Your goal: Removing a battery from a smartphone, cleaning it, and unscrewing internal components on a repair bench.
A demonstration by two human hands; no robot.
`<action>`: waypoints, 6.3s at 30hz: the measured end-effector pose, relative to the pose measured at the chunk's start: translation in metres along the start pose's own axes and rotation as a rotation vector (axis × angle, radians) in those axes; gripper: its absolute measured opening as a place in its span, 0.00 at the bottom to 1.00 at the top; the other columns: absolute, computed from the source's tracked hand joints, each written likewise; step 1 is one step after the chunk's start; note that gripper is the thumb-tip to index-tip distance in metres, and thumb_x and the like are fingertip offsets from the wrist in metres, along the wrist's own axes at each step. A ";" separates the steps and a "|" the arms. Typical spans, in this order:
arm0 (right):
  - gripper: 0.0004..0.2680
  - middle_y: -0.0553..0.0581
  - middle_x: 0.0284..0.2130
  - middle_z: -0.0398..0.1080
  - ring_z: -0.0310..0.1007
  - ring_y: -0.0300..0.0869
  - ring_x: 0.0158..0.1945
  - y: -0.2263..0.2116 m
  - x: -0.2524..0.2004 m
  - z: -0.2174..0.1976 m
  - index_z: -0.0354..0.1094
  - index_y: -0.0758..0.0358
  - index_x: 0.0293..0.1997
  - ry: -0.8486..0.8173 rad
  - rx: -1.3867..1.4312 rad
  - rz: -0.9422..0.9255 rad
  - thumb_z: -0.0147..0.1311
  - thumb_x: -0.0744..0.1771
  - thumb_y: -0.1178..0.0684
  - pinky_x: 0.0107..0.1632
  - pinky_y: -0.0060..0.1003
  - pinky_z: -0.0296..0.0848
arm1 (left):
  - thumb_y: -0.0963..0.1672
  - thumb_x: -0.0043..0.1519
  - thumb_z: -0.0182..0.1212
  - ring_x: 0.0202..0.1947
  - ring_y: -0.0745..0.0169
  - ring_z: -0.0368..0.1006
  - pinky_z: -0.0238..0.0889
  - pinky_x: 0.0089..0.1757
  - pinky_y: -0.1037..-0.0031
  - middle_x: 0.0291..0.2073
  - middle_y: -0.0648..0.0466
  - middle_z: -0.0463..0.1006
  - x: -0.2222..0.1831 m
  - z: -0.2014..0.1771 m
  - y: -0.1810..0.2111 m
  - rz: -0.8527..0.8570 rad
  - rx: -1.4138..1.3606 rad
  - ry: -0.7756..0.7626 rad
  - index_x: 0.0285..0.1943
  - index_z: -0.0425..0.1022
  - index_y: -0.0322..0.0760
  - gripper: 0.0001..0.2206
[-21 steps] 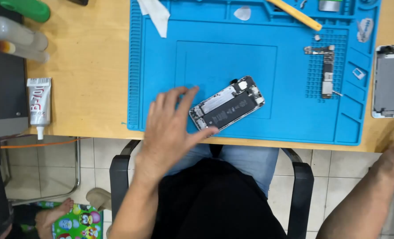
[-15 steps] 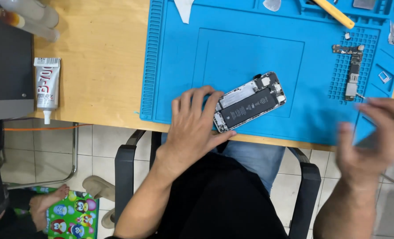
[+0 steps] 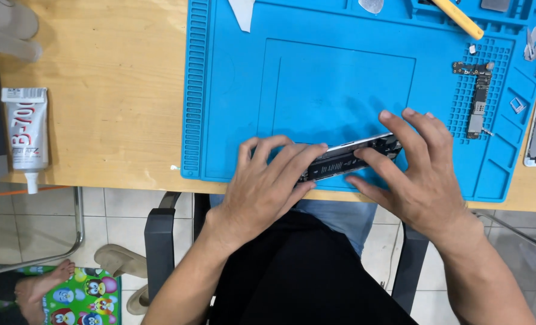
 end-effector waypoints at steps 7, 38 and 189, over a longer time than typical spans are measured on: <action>0.15 0.71 0.60 0.62 0.70 0.65 0.60 -0.006 -0.007 0.008 0.67 0.67 0.51 0.010 0.110 -0.010 0.67 0.68 0.46 0.61 0.58 0.74 | 0.43 0.72 0.63 0.49 0.57 0.74 0.57 0.45 0.64 0.50 0.61 0.78 -0.004 0.012 0.023 -0.051 0.056 0.207 0.63 0.72 0.47 0.11; 0.19 0.71 0.63 0.61 0.64 0.71 0.66 0.001 -0.034 0.033 0.68 0.57 0.58 0.502 0.353 0.266 0.69 0.63 0.56 0.62 0.71 0.69 | 0.47 0.53 0.77 0.54 0.36 0.67 0.59 0.49 0.48 0.50 0.42 0.71 0.029 0.006 0.002 0.012 -0.046 -0.017 0.71 0.67 0.34 0.36; 0.12 0.64 0.35 0.70 0.69 0.50 0.35 -0.080 -0.036 0.030 0.65 0.59 0.56 0.950 2.338 0.708 0.55 0.71 0.45 0.36 0.39 0.67 | 0.61 0.63 0.59 0.70 0.42 0.58 0.54 0.60 0.45 0.71 0.47 0.62 0.019 -0.003 0.017 -0.014 -0.086 -0.034 0.76 0.59 0.45 0.36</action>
Point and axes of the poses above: each hand's wrist, its own x-axis towards the middle knuckle, its own z-axis out of the palm, y = z × x, the point moved 2 cm from there along x, towards the middle knuckle
